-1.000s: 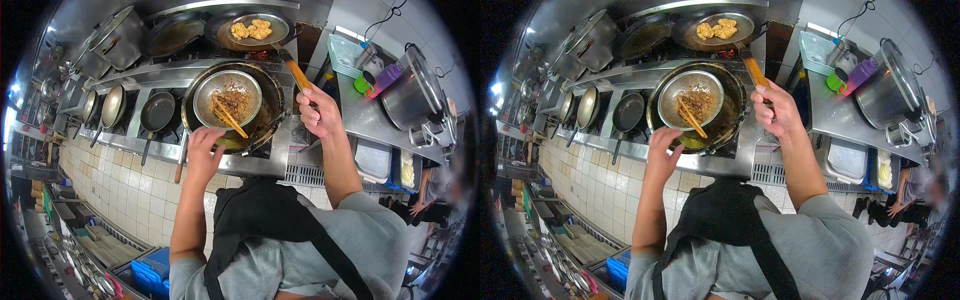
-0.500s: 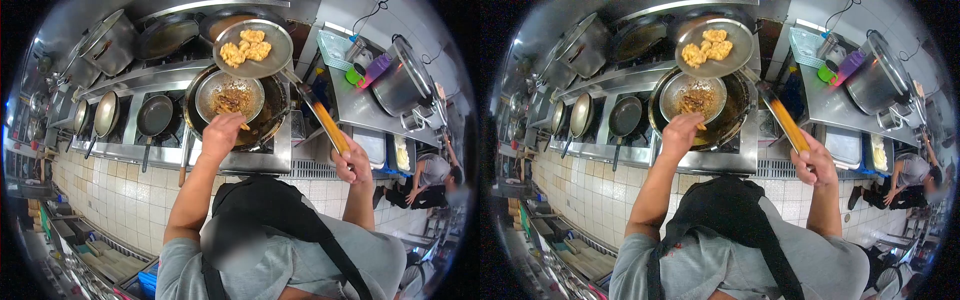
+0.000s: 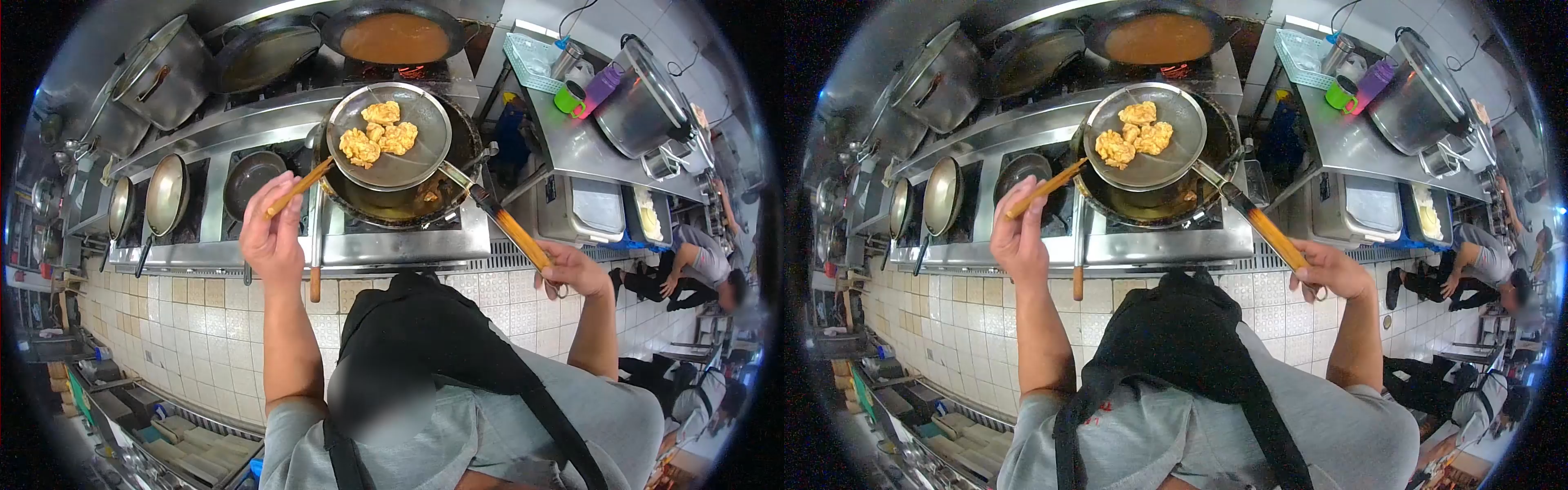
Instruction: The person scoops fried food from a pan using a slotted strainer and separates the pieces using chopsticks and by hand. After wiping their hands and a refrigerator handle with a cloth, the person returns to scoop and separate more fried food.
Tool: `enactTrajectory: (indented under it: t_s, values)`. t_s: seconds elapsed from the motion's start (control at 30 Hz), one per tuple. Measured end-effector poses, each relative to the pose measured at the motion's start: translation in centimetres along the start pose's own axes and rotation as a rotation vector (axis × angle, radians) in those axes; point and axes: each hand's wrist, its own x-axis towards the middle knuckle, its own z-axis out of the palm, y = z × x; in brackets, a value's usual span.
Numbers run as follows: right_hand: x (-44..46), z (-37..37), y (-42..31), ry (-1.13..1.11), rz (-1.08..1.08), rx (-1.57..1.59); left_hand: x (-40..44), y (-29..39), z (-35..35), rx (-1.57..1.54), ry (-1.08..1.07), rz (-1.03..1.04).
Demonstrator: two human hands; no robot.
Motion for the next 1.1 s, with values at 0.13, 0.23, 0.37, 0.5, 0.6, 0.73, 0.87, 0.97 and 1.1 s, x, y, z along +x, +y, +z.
enactTrajectory:
  t_s: [0.13, 0.23, 0.37, 0.5, 0.6, 0.73, 0.87, 0.97, 1.1]
  values:
    - [1.9, 0.5, -1.5, 0.397, -0.169, -0.776, 0.8, 0.7, 0.7, 0.003, -0.061, -0.026]
    - [5.4, 4.9, -6.0, 0.418, -0.505, -0.676, 2.0, 1.0, 1.8, 0.059, -0.135, 0.033]
    - [11.5, 10.7, -10.6, 0.211, -0.766, -0.734, 3.4, 1.1, 4.8, 0.021, -0.151, 0.118]
    - [19.0, 13.2, -11.0, 0.154, -1.072, -0.919, 3.8, 1.0, 7.6, 0.001, -0.21, 0.074]
    - [22.3, 12.3, -11.2, 0.181, -1.034, -1.129, 3.8, 0.3, 8.6, 0.052, -0.216, 0.049]
    - [23.5, 10.8, -11.7, 0.195, -0.998, -1.233, 3.4, -1.1, 9.1, 0.036, -0.142, -0.022]
    - [22.9, 9.3, -13.8, 0.389, -1.022, -0.914, 4.6, -1.7, 8.9, -0.011, -0.097, -0.097]
    - [23.7, 8.5, -14.5, 0.466, -0.952, -0.814, 6.1, -1.7, 9.0, 0.041, -0.145, -0.133]
    - [26.9, 7.6, -12.0, 0.511, -0.831, -0.962, 7.1, -2.3, 10.4, 0.068, -0.148, -0.082]
